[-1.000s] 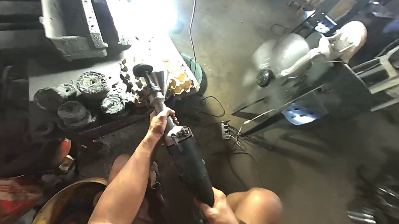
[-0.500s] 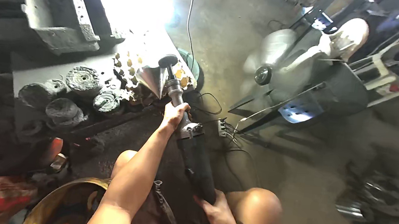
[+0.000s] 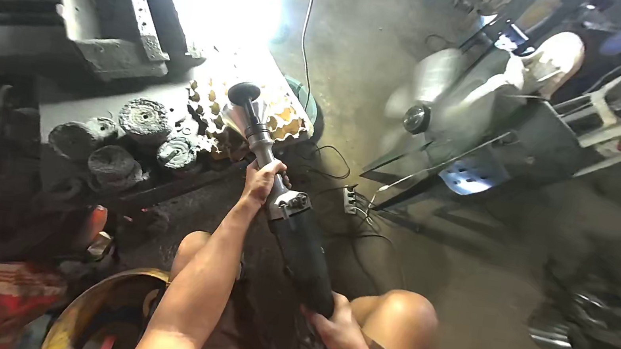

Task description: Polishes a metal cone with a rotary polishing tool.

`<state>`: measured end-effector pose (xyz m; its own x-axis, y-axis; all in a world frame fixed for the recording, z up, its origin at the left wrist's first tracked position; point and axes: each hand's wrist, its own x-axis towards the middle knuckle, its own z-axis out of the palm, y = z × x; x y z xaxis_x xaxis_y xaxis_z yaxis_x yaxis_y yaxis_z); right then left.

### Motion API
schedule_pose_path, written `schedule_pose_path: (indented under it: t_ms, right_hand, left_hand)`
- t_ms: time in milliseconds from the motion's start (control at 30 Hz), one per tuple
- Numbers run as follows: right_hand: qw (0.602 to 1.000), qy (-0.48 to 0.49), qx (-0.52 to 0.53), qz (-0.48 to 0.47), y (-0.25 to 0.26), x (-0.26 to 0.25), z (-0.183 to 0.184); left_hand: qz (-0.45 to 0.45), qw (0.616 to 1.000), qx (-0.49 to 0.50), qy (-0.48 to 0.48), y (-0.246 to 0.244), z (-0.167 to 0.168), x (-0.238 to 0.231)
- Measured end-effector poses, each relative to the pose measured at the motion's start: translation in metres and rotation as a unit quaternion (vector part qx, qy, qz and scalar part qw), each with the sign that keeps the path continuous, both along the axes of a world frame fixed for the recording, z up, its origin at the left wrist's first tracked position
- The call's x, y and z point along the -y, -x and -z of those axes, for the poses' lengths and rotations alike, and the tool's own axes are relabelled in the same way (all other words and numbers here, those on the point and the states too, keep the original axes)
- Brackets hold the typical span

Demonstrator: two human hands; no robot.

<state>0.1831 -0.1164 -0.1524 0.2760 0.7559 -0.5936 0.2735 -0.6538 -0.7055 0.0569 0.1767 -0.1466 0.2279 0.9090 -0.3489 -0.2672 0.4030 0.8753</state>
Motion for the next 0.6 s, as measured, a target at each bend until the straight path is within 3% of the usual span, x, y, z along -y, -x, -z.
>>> schedule_pose_path:
  t_ms: [200, 433, 600]
  right_hand:
    - [0.998, -0.059, -0.007, -0.036, -0.003, 0.000, 0.015]
    - [0.996, -0.059, 0.003, -0.065, -0.006, -0.002, 0.018]
    - [0.997, -0.061, -0.003, -0.039, -0.005, 0.001, 0.018]
  left_hand:
    - [-0.003, 1.000, 0.021, -0.005, 0.019, 0.014, 0.003]
    - [-0.031, 0.999, 0.025, -0.015, 0.027, 0.026, 0.004]
    - [-0.044, 0.998, 0.042, -0.006, 0.012, 0.006, 0.002]
